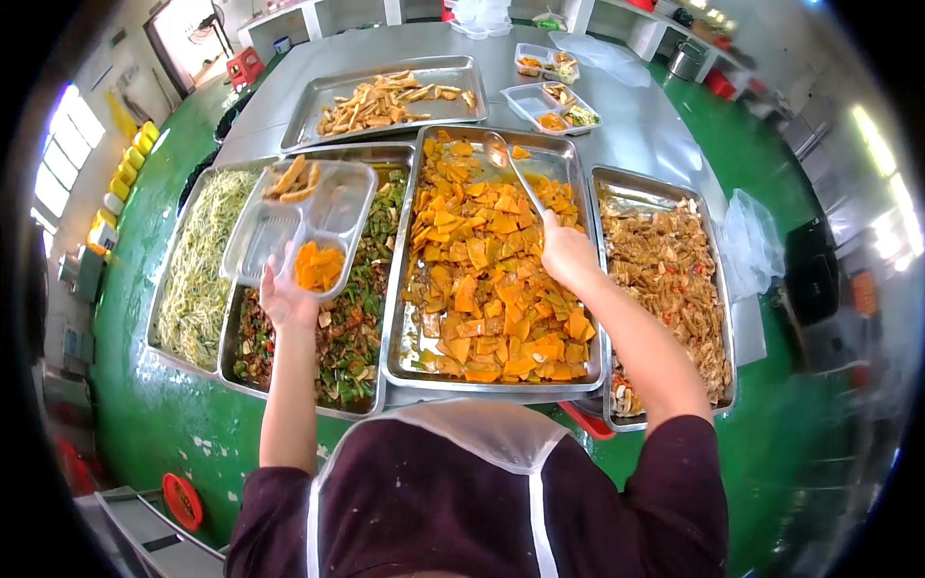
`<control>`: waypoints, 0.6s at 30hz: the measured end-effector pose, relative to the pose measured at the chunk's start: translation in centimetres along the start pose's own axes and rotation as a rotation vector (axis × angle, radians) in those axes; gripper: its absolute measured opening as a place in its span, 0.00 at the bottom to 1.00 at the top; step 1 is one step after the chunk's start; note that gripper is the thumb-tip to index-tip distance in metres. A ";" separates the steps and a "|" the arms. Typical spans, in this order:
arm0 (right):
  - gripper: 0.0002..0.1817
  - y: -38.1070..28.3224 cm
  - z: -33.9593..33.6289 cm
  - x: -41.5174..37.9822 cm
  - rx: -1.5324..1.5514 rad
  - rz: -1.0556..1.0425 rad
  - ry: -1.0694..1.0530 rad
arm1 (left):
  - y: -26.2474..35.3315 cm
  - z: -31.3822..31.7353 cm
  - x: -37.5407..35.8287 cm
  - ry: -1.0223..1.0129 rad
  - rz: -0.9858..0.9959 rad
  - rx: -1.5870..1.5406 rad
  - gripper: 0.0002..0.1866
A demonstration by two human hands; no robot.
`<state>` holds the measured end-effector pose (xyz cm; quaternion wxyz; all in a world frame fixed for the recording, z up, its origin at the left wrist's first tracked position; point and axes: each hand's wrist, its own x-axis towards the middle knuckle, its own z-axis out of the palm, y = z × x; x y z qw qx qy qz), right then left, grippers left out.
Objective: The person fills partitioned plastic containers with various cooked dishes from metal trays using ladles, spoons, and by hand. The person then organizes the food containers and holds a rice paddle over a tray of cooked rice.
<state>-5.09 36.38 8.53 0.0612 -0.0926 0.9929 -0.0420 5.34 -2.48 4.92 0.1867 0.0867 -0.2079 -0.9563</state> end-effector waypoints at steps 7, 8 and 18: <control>0.18 -4.5 -1.0 0.4 0.549 0.084 -0.327 | 1.0 -1.8 -0.4 0.023 0.045 -0.023 0.40; 0.17 -4.4 -1.1 0.8 0.801 0.168 -0.407 | 0.8 -1.9 -0.3 0.026 0.047 -0.019 0.40; 0.25 -3.1 -4.7 -3.1 1.427 0.348 -0.439 | -2.7 -3.2 4.0 0.000 -0.098 -0.190 0.30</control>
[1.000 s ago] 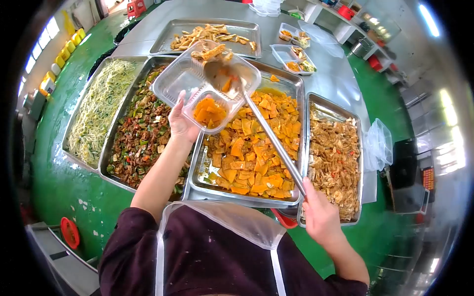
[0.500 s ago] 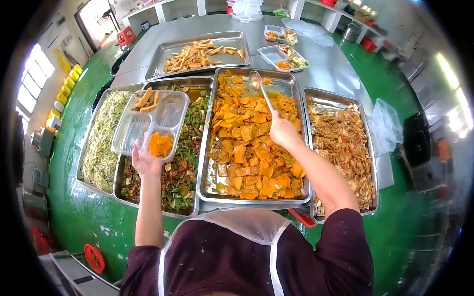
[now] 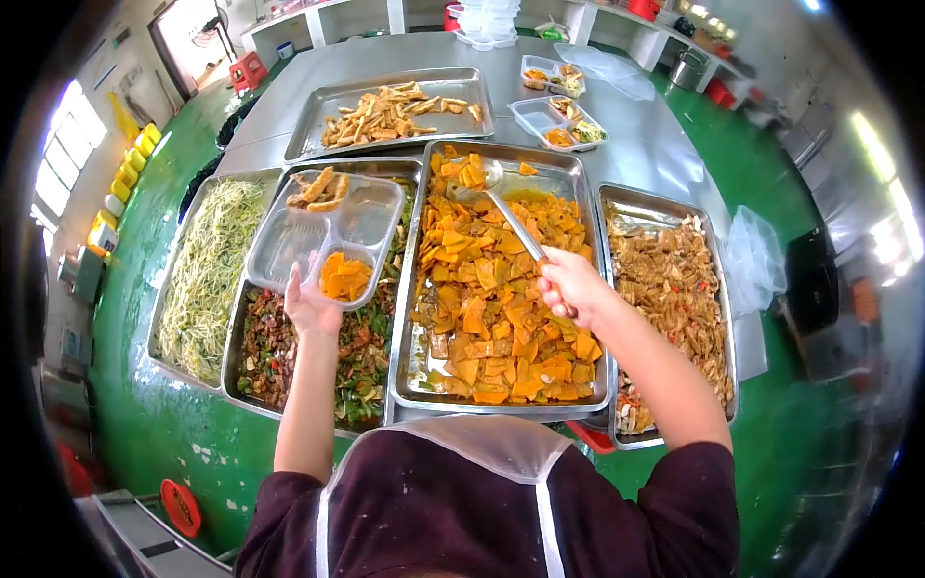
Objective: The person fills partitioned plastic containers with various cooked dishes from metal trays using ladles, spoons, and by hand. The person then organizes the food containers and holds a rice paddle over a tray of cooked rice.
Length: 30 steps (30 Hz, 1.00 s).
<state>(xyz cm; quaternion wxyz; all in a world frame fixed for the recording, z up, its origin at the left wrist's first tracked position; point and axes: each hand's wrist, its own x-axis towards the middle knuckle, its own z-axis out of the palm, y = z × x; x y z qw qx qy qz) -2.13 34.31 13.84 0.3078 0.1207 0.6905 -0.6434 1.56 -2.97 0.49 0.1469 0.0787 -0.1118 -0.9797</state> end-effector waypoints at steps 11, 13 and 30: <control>0.29 -0.7 -0.8 -14.3 0.003 -0.028 -0.084 | -8.3 2.3 5.8 0.025 -0.027 0.115 0.41; 0.29 -0.5 -0.6 -15.8 -0.059 -0.014 -0.073 | -9.2 3.6 5.4 0.014 -0.059 0.140 0.43; 0.29 2.8 -1.8 -17.1 0.188 0.090 -0.148 | -11.7 5.9 0.8 0.055 -0.258 0.125 0.49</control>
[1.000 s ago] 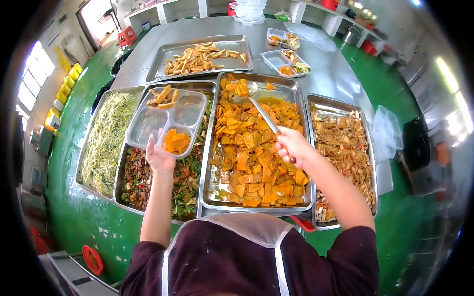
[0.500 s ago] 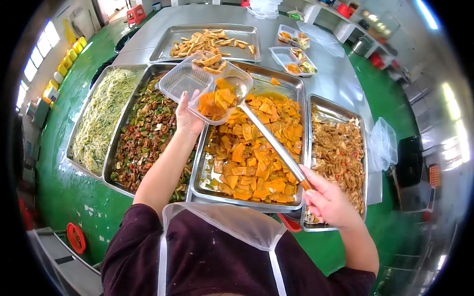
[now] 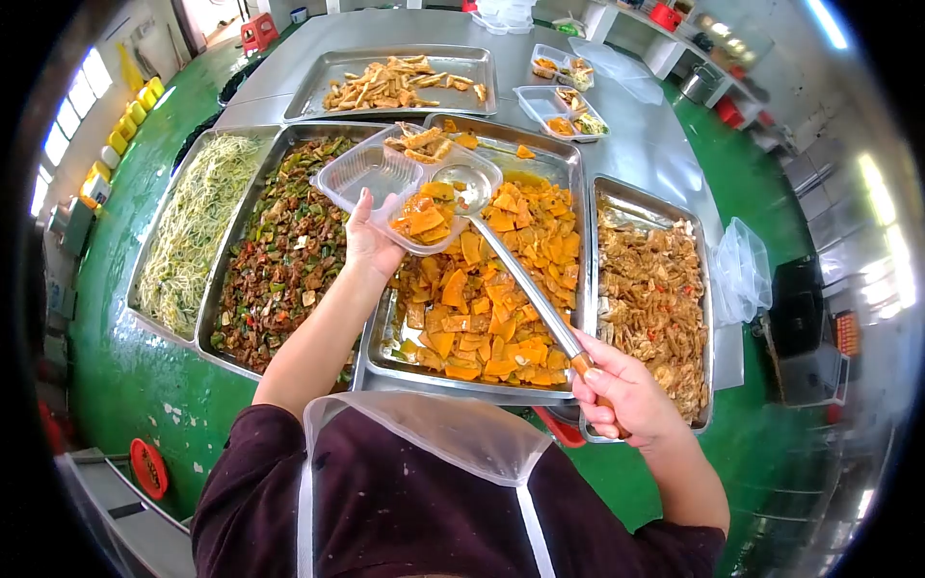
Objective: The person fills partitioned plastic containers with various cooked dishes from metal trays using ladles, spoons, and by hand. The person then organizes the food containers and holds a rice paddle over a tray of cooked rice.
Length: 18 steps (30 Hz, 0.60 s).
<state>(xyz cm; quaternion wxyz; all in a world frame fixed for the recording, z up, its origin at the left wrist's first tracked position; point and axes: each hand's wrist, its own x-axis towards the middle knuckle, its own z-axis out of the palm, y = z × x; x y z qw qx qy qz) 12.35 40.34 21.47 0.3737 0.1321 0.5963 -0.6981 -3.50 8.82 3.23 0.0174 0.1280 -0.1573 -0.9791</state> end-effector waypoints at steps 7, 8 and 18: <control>0.29 -0.1 -1.7 -0.5 0.225 -0.149 -0.092 | 0.4 -1.1 -1.6 -0.009 -0.004 -0.093 0.40; 0.29 -0.1 -1.8 -0.4 0.143 -0.193 -0.022 | 0.9 -1.0 -2.3 0.022 0.035 -0.081 0.38; 0.39 1.7 -13.7 12.2 -2.084 -0.746 0.749 | 8.8 -5.2 -17.3 0.212 0.526 0.093 0.45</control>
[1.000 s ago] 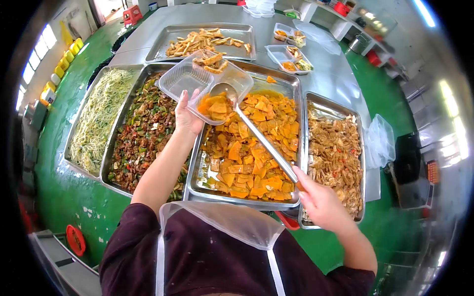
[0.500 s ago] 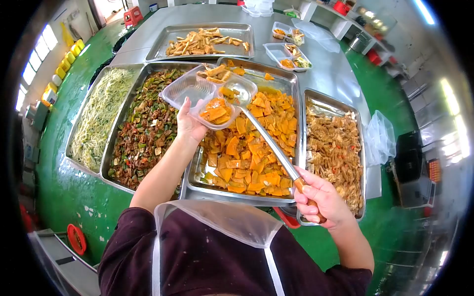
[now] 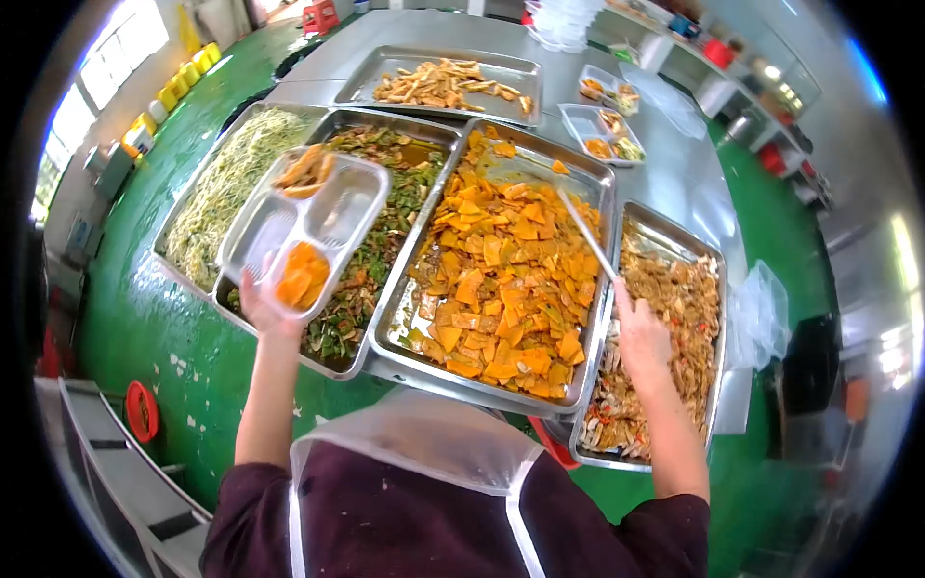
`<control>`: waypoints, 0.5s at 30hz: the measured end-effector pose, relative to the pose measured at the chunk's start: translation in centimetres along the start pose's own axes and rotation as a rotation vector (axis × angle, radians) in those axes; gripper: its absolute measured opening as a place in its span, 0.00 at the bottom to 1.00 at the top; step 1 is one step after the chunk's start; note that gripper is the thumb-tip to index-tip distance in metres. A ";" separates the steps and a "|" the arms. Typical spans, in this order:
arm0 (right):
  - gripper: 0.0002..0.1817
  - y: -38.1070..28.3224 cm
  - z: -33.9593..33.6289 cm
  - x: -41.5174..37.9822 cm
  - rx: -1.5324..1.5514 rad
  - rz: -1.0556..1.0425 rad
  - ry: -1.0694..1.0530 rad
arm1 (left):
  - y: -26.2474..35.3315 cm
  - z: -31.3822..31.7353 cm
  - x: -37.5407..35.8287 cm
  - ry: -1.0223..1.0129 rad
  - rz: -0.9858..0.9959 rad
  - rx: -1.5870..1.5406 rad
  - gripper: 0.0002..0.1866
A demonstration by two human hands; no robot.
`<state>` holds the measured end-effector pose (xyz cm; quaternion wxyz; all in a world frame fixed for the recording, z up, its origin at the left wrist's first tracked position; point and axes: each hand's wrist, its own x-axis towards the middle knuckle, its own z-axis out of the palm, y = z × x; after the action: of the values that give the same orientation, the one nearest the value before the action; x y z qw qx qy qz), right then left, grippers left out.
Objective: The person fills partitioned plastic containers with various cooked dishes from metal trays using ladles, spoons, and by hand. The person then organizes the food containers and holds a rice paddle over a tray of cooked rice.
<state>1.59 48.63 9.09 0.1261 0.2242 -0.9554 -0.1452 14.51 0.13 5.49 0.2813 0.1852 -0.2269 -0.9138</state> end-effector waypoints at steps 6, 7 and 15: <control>0.34 1.6 7.6 4.3 0.520 -0.093 0.083 | 7.4 -5.7 -7.7 0.165 0.316 -0.011 0.49; 0.31 1.1 9.7 5.3 0.706 -0.087 0.142 | 8.3 -6.3 -8.7 0.160 0.331 -0.015 0.48; 0.29 -12.4 2.6 17.6 0.848 -0.156 -0.068 | 11.9 -10.1 -10.3 0.246 0.351 -0.085 0.45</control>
<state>-9.60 30.40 5.68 -0.0200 0.3230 -0.9143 0.2436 32.31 -5.66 5.50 0.4693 0.2408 -0.1811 -0.8300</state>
